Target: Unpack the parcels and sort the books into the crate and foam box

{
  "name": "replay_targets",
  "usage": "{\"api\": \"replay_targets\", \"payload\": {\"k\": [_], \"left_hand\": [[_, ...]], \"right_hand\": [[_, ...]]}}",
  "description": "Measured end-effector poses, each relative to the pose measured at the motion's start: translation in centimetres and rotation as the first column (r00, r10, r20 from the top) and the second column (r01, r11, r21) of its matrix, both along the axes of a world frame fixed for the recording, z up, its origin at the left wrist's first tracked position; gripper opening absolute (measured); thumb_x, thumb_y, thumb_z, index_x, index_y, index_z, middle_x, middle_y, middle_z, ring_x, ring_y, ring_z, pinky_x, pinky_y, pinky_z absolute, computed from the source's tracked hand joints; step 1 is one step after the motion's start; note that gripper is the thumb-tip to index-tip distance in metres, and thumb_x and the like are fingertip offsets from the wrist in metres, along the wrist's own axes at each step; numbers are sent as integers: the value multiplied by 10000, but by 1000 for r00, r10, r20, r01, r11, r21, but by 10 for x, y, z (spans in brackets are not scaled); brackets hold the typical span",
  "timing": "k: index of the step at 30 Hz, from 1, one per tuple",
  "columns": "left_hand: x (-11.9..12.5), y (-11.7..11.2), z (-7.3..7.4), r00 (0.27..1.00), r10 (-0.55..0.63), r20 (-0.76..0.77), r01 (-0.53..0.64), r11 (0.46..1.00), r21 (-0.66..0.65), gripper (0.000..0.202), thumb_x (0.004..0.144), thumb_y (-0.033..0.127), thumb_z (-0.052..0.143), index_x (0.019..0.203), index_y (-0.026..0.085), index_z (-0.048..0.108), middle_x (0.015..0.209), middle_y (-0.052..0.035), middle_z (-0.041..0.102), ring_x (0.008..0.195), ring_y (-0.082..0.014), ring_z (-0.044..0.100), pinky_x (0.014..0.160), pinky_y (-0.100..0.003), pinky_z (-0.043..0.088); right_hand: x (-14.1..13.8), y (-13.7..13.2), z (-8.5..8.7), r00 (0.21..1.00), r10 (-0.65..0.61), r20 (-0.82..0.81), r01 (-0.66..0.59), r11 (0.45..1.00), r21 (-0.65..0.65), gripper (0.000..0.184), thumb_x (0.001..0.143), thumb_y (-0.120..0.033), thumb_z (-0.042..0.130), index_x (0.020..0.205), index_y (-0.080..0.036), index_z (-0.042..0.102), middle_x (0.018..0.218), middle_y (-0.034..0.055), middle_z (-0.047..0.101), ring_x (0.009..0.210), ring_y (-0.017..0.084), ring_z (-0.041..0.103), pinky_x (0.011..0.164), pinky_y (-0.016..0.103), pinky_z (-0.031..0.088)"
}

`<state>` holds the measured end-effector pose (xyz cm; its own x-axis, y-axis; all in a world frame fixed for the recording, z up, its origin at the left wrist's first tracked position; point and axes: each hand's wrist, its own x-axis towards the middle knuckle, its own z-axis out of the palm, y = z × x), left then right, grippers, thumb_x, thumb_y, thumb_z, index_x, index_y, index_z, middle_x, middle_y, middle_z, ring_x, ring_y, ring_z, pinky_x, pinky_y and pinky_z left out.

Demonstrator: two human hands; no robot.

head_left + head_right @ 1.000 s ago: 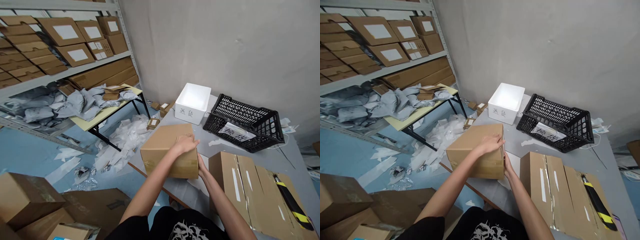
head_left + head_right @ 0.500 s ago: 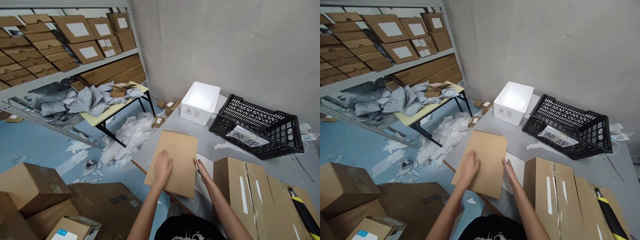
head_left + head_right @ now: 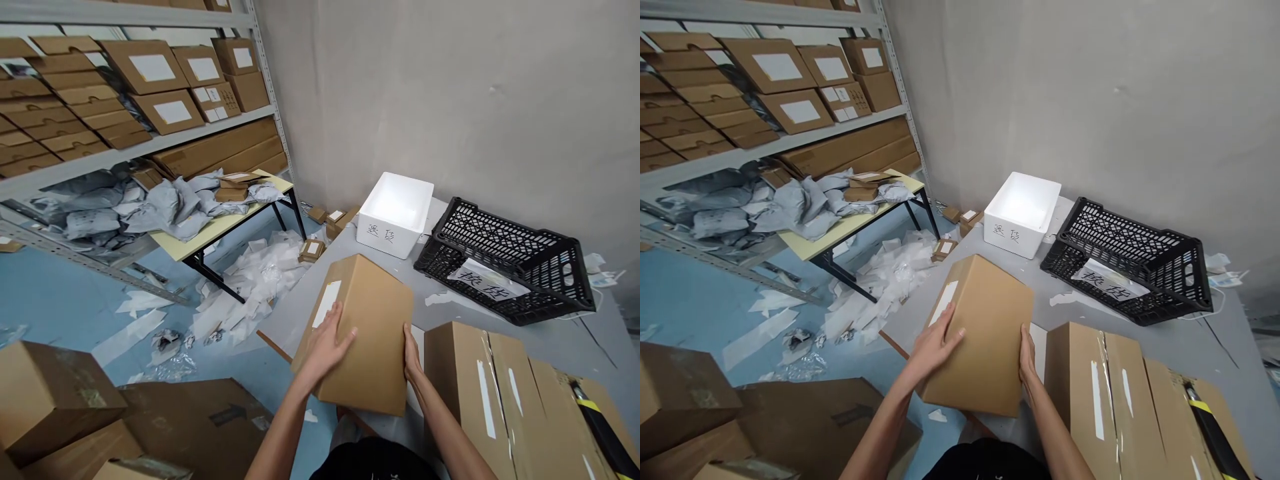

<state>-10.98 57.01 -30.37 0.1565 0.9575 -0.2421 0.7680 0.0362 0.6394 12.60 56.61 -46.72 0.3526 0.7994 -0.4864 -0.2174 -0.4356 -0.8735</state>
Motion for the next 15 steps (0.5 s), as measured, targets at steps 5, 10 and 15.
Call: {"api": "replay_targets", "payload": {"k": [5,10,15], "left_hand": [[39,-40,36,983,-167,-77,176,975,133,747,869,583,350,1486,209,156,1551,-46,96,1429,-289,79,1117,-489,258],[55,-55,18,976,-170,-138,192,968,164,775,854,536,416,1489,184,142,1556,-60,52,1428,-303,52,1124,-486,262],[65,-52,4,976,-157,-149,184,965,187,744,859,475,438,1482,162,180,1552,-82,102,1426,-306,77,1121,-492,272]], "right_hand": [[-8,-10,-12,980,-77,-184,72,997,-31,644,736,-688,452,1131,-212,633,1058,23,717,963,240,666,797,350,537],[-5,-11,-24,998,-63,10,63,995,-82,621,749,-683,413,1049,-209,678,969,33,736,972,250,660,808,343,527],[-3,-2,-21,994,1,112,9,996,-85,549,749,-649,431,942,-209,696,907,65,740,973,272,654,845,368,503]]}}
